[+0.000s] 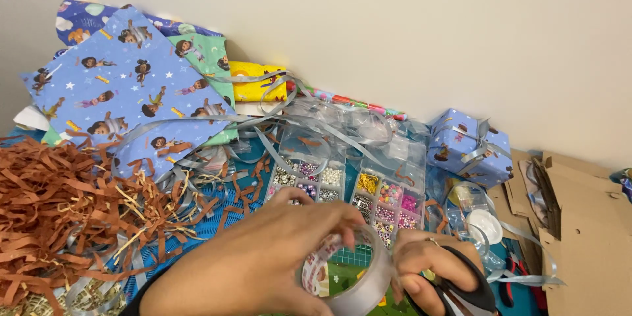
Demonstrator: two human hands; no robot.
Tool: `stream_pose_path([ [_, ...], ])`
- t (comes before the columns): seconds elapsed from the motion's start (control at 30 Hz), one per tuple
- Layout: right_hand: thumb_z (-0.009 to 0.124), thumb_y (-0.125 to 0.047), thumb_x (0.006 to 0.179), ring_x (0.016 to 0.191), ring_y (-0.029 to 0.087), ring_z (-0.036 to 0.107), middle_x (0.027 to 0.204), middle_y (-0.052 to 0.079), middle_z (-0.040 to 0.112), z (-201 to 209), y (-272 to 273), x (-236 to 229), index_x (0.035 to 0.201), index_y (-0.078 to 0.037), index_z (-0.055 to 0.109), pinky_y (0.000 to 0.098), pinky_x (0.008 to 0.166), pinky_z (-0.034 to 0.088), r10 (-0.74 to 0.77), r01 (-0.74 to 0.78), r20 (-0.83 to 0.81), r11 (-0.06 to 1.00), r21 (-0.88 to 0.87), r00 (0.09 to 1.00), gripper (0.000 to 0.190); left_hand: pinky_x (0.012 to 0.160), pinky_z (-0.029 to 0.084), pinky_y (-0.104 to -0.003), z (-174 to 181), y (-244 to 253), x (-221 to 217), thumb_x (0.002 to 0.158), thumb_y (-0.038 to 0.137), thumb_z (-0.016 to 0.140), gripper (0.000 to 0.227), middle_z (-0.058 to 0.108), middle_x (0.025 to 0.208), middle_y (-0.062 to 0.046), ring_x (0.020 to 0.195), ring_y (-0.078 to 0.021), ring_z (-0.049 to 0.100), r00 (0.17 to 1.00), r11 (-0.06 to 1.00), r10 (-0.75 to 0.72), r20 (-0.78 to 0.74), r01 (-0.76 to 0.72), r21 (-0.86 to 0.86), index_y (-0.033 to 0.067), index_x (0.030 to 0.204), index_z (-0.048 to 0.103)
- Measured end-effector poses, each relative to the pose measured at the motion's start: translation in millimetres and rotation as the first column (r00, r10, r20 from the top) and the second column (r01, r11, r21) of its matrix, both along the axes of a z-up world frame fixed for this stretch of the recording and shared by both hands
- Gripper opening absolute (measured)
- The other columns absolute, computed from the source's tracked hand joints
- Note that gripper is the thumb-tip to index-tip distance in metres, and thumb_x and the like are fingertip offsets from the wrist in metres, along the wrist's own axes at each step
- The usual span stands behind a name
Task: Assembling a gift box, filling it with shredded paper and small items, and wrapping it in decorative paper.
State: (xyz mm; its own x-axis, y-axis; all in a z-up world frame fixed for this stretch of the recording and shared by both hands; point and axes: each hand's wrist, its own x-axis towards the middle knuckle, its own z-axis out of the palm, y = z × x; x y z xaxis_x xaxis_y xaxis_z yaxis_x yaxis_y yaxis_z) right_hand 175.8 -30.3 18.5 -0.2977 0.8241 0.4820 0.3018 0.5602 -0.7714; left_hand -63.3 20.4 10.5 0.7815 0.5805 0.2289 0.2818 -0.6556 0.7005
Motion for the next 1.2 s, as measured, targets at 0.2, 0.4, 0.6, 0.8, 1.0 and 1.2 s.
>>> stream_pose_path([
  [0.2, 0.057, -0.033, 0.099, 0.058, 0.021, 0.053, 0.065, 0.004, 0.057, -22, 13, 21, 0.074, -0.011, 0.061, 0.0290, 0.057, 0.040, 0.141, -0.129, 0.232, 0.989, -0.068, 0.962, 0.033, 0.101, 0.037, -0.039, 11, 1, 16, 0.081, 0.061, 0.065, 0.057, 0.069, 0.128, 0.002, 0.125, -0.0192, 0.062, 0.981, 0.992, 0.123, 0.149, -0.119, -0.036, 0.0219, 0.122, 0.065],
  [0.4, 0.058, -0.030, 0.098, 0.053, 0.020, 0.050, 0.062, 0.003, 0.055, -24, 16, 16, 0.073, -0.011, 0.058, 0.0297, 0.052, 0.039, 0.154, -0.157, 0.217, 0.988, -0.001, 0.964, 0.031, 0.096, 0.037, -0.039, -1, -6, 28, 0.074, 0.049, 0.081, 0.050, 0.072, 0.105, 0.000, 0.104, -0.0226, 0.067, 0.989, 0.995, 0.097, 0.113, -0.101, 0.028, 0.0185, 0.109, 0.060],
  [0.6, 0.057, -0.033, 0.099, 0.049, 0.022, 0.043, 0.061, 0.004, 0.049, -20, 18, 16, 0.075, -0.013, 0.061, 0.0305, 0.050, 0.030, 0.194, -0.207, 0.256, 0.978, 0.027, 0.947, 0.031, 0.090, 0.038, -0.036, -4, -5, 28, 0.084, 0.037, 0.078, 0.019, 0.071, 0.095, 0.008, 0.099, -0.0155, 0.069, 0.992, 0.998, 0.044, 0.120, -0.049, 0.040, 0.0242, 0.093, 0.068],
  [0.8, 0.056, -0.037, 0.100, 0.050, 0.021, 0.052, 0.061, 0.004, 0.057, -17, 20, 19, 0.077, -0.011, 0.064, 0.0314, 0.050, 0.036, 0.213, -0.230, 0.277, 0.973, 0.032, 0.937, 0.035, 0.083, 0.042, -0.035, -18, -2, 35, 0.088, 0.042, 0.076, 0.025, 0.072, 0.082, 0.010, 0.081, -0.0140, 0.073, 0.984, 0.998, 0.041, 0.173, -0.050, 0.044, 0.0243, 0.076, 0.062],
  [1.0, 0.048, -0.040, 0.103, 0.055, 0.014, 0.063, 0.064, 0.000, 0.067, -12, 21, 26, 0.076, -0.010, 0.060, 0.0258, 0.058, 0.052, 0.105, -0.122, 0.153, 0.987, 0.106, 0.983, 0.041, 0.086, 0.045, -0.033, 1, -2, 32, 0.093, 0.033, 0.073, 0.013, 0.072, 0.085, 0.011, 0.081, -0.0121, 0.072, 0.951, 0.999, 0.014, 0.309, -0.027, 0.038, 0.0226, 0.087, 0.067],
  [1.2, 0.040, -0.045, 0.111, 0.046, 0.012, 0.052, 0.066, 0.009, 0.068, -67, 61, 62, 0.072, -0.006, 0.069, 0.0248, 0.045, 0.042, 0.319, -0.324, -0.137, 0.946, -0.013, 0.938, 0.063, 0.084, 0.048, -0.032, 4, -6, 31, 0.095, 0.030, 0.073, 0.011, 0.075, 0.084, 0.011, 0.070, -0.0136, 0.067, 0.885, 0.932, 0.205, 0.419, -0.307, 0.193, 0.0215, 0.089, 0.070],
])
